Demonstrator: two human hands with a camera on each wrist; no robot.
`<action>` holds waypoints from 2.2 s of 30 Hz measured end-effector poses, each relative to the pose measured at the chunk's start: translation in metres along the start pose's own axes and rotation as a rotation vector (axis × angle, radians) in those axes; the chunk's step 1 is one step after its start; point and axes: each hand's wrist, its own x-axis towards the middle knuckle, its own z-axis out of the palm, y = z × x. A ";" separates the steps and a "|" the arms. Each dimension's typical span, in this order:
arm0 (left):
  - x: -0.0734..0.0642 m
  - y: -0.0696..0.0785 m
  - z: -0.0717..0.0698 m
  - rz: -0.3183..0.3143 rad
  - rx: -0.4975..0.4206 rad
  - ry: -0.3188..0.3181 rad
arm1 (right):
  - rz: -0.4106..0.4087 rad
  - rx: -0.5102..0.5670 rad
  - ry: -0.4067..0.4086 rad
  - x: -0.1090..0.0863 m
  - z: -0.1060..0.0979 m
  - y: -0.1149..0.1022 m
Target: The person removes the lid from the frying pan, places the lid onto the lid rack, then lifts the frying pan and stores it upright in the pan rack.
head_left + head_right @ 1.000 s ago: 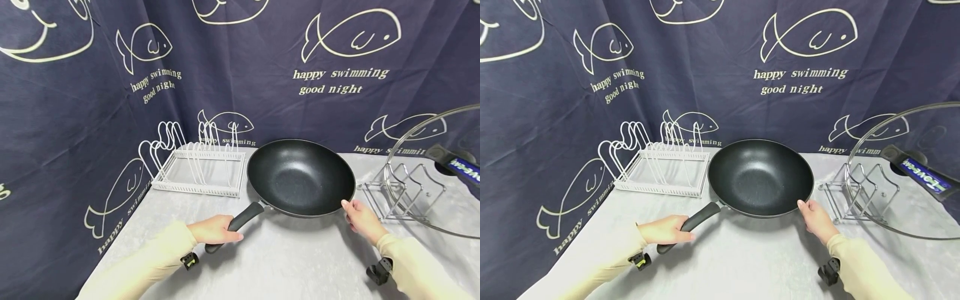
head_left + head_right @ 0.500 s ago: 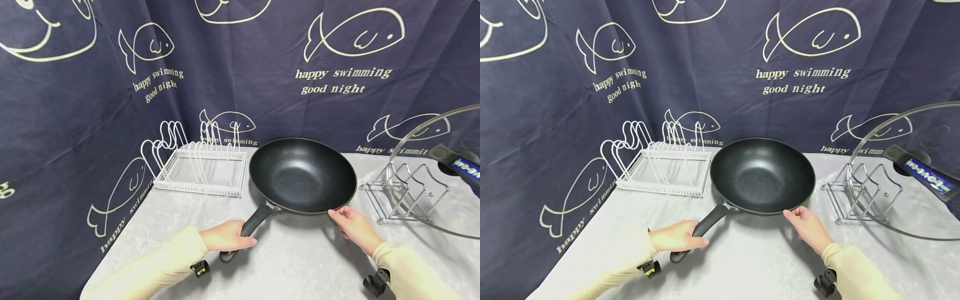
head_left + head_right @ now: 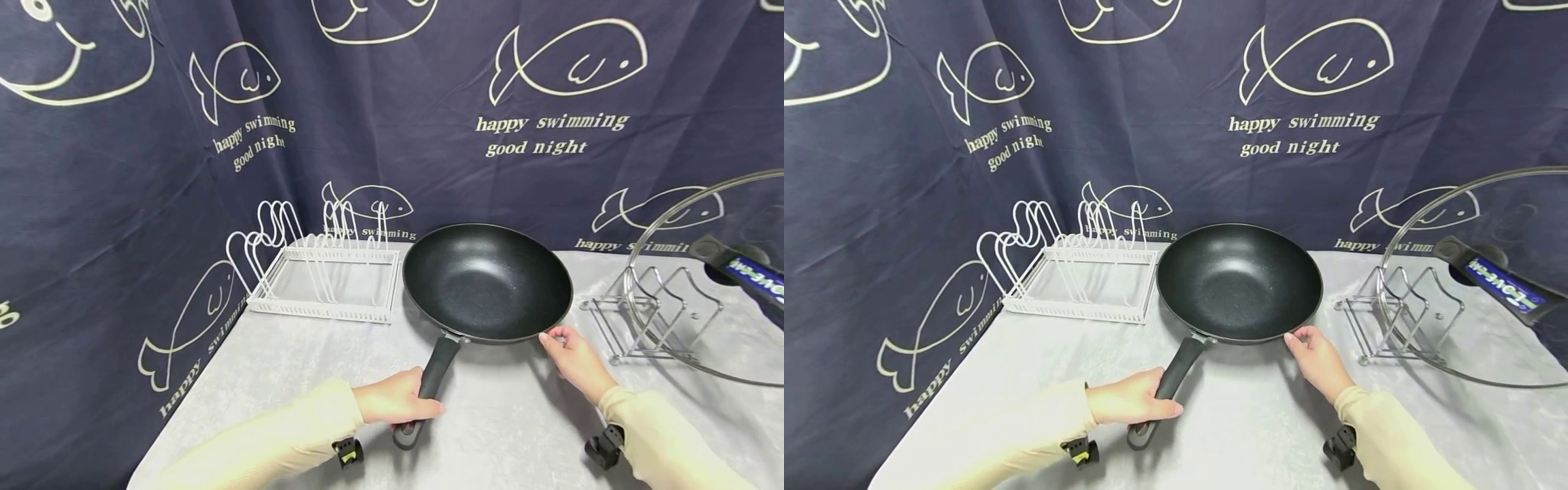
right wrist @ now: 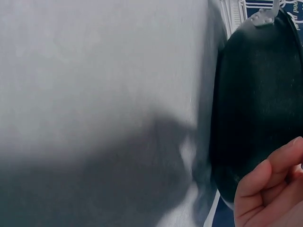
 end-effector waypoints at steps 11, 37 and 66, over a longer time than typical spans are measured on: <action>0.009 0.004 0.014 0.046 -0.025 0.072 | 0.008 0.011 0.005 -0.003 0.008 -0.008; 0.033 0.016 0.049 0.135 -0.216 -0.035 | 0.137 0.317 -0.204 -0.032 0.004 -0.029; 0.064 0.012 0.052 -0.182 -0.830 -0.103 | 0.127 1.014 -1.001 -0.100 0.065 -0.038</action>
